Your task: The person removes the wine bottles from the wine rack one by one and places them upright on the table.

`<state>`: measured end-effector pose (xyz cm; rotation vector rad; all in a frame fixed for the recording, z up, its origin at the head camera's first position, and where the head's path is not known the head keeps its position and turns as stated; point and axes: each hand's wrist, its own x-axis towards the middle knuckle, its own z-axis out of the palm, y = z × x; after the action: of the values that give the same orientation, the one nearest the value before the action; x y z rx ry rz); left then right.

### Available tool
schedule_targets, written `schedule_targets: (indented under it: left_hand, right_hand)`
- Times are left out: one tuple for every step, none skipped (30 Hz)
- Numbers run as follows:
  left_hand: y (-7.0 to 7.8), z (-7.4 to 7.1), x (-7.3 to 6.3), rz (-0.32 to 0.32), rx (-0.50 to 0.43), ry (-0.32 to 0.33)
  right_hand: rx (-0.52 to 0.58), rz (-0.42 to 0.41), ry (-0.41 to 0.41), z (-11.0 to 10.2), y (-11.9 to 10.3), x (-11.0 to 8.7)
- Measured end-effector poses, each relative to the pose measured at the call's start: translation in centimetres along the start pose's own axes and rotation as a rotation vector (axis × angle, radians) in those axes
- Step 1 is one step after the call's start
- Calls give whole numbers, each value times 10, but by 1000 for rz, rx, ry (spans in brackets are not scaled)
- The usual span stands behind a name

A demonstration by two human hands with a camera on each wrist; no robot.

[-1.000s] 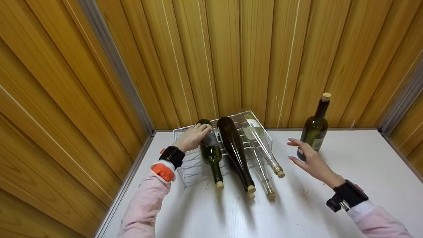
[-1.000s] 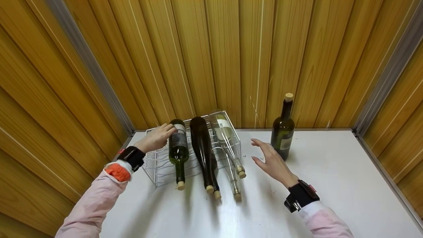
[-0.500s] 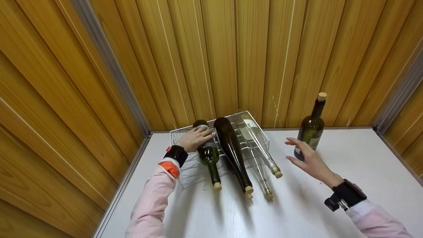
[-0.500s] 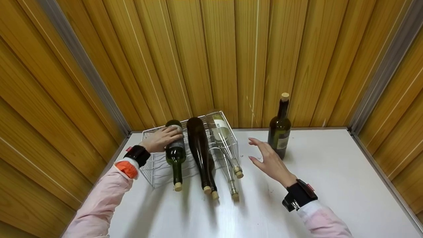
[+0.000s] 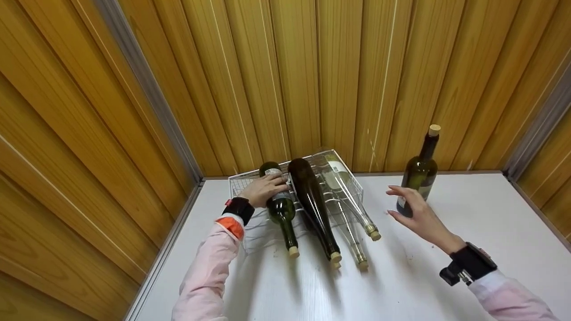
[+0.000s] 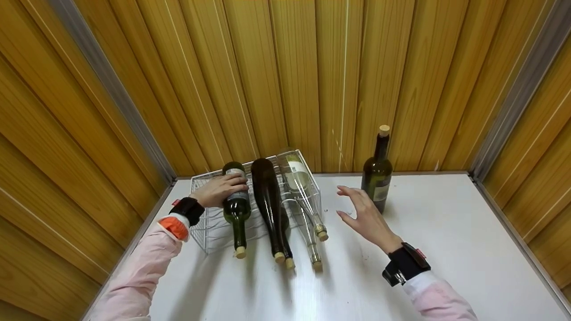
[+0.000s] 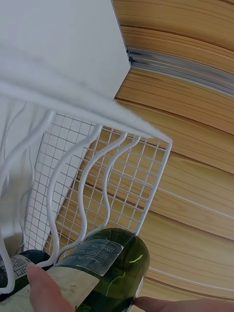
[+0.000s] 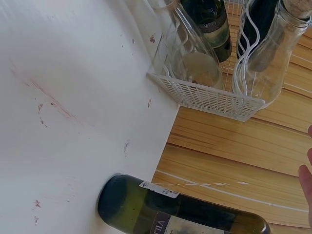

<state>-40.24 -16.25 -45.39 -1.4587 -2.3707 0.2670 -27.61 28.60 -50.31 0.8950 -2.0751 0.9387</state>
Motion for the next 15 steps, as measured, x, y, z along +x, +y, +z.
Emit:
schedule_targets:
  left_hand:
    - [0,0,1,1,-2,6]
    - [0,1,1,2,-3,11]
    - [0,1,1,1,-1,11]
    - [0,0,1,-1,2,10]
    - [0,0,1,-2,4,9]
    - [-1,0,0,-4,11,6]
    - [-1,0,-1,-8,15,6]
    - [-1,0,-2,-12,16,6]
    - [-1,0,-3,-16,17,7]
    - [-1,0,-4,-18,15,11]
    - [-1,0,-4,-20,13,18]
    - [-1,0,-5,-22,7,26]
    - [0,1,-5,-26,-7,34]
    - [0,0,-6,-31,-24,44]
    - [0,-1,-6,-38,-39,55]
  right_hand:
    - [0,0,1,0,0,0]
    - [0,1,2,0,0,0]
    - [0,2,1,0,0,0]
    - [1,2,0,0,0,0]
    - [2,4,0,0,0,1]
    - [4,6,-1,1,-1,1]
    - [4,10,-2,1,-1,1]
    - [5,13,-2,1,-2,1]
    - [5,17,-1,1,-2,1]
    - [6,21,2,1,-3,1]
    - [5,26,4,1,-3,1]
    - [4,29,5,1,-3,1]
    - [0,31,7,0,-3,1]
    - [-3,30,8,0,-3,1]
    - [-8,29,7,0,-3,1]
